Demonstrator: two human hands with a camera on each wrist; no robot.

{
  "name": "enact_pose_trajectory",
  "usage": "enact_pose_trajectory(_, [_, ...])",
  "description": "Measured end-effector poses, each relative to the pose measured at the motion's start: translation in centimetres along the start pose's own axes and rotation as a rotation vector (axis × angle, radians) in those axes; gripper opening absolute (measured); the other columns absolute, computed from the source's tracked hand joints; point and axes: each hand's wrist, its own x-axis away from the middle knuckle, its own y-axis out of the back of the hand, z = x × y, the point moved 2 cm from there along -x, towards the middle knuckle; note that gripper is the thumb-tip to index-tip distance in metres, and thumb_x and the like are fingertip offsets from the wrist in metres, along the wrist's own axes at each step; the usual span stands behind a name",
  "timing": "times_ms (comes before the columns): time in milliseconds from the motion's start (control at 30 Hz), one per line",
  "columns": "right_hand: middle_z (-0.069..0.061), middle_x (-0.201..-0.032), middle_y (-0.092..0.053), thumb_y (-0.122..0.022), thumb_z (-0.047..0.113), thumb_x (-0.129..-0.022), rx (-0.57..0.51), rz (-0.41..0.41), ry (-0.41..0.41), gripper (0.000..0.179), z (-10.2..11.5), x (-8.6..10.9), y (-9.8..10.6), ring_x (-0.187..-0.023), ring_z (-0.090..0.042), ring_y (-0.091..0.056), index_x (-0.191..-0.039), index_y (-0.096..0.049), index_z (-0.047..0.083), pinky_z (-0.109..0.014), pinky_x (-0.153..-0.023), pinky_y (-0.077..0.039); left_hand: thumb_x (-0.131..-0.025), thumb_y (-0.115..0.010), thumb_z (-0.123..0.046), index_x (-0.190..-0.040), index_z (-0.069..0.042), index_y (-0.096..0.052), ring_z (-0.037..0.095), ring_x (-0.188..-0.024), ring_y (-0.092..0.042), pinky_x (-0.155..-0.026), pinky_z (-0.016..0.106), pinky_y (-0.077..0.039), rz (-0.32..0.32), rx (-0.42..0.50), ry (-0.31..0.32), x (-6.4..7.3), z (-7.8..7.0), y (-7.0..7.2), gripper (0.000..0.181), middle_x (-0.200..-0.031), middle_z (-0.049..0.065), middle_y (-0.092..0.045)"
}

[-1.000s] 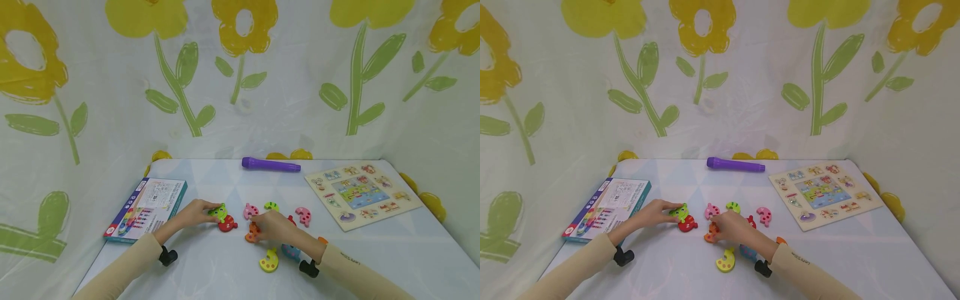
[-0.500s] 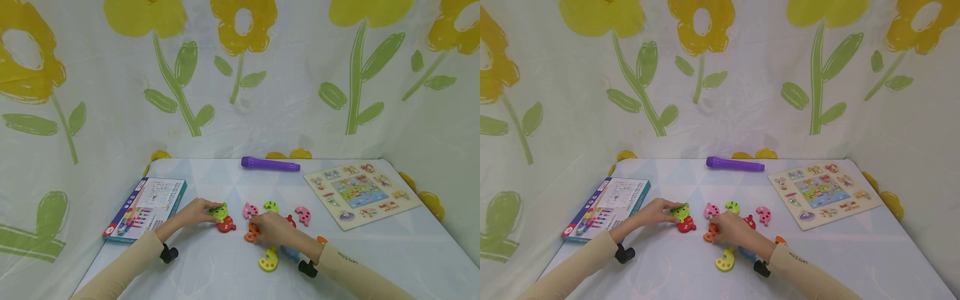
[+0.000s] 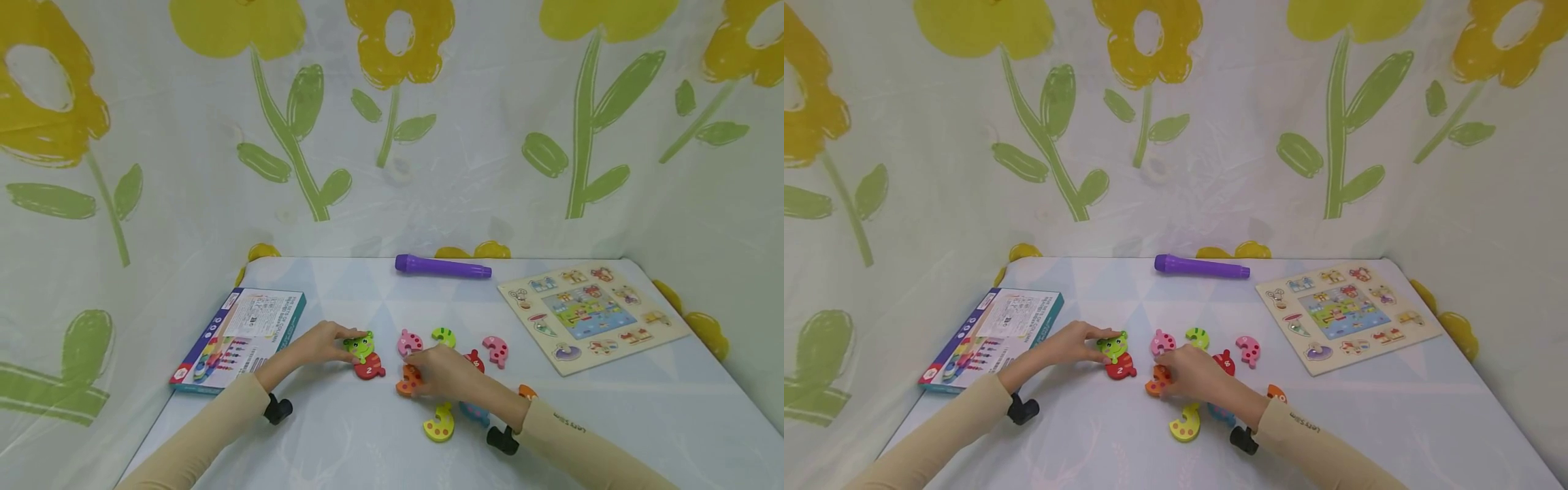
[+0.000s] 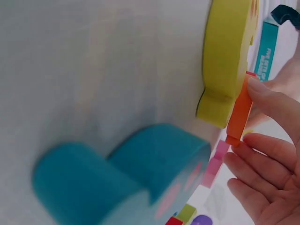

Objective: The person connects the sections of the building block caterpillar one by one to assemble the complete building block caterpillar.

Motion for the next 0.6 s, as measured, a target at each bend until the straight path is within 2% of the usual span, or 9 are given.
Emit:
enact_pose_trajectory(133, [-0.004, -0.110, -0.071, -0.083, 0.029, -0.076, 0.004, 0.010, 0.000, 0.054, 0.6, -0.2, 0.1, -0.065, -0.003, -0.050, -0.123, -0.067, 0.006, -0.013, -0.059, -0.047, -0.081, -0.078, -0.034, -0.132, -0.015, -0.061, 0.035, -0.127, -0.049, -0.101, 0.049, -0.043, 0.008, 0.011, 0.001, 0.0, 0.0, 0.0, 0.057, -0.134, 0.015, -0.056])
enact_pose_trajectory(300, [-0.002, -0.112, -0.070, -0.083, 0.032, -0.077, 0.011, 0.020, -0.005, 0.053, 0.9, -0.5, -0.1, -0.072, -0.002, -0.055, -0.122, -0.068, 0.009, -0.011, -0.066, -0.049, -0.081, -0.077, -0.035, -0.132, -0.016, -0.061, 0.036, -0.128, -0.047, -0.102, 0.051, -0.042, 0.015, 0.003, 0.006, 0.1, -0.1, 0.0, 0.057, -0.135, 0.017, -0.054])
enact_pose_trajectory(533, [-0.003, -0.117, -0.069, -0.081, 0.035, -0.078, -0.010, 0.028, -0.005, 0.053, 1.3, -1.0, -0.3, -0.070, -0.004, -0.054, -0.123, -0.068, 0.011, -0.011, -0.062, -0.048, -0.081, -0.077, -0.034, -0.131, -0.015, -0.062, 0.035, -0.126, -0.049, -0.100, 0.048, -0.045, 0.009, -0.007, -0.012, 0.4, -0.4, -0.1, 0.056, -0.132, 0.015, -0.056])
enact_pose_trajectory(600, [-0.003, -0.119, -0.068, -0.081, 0.036, -0.078, -0.020, 0.029, -0.007, 0.052, 1.4, -1.1, -0.3, -0.077, -0.005, -0.058, -0.123, -0.068, 0.011, -0.013, -0.068, -0.050, -0.081, -0.078, -0.034, -0.131, -0.014, -0.062, 0.034, -0.126, -0.049, -0.099, 0.047, -0.046, 0.004, -0.005, -0.024, 0.5, -0.5, -0.2, 0.056, -0.131, 0.014, -0.057])
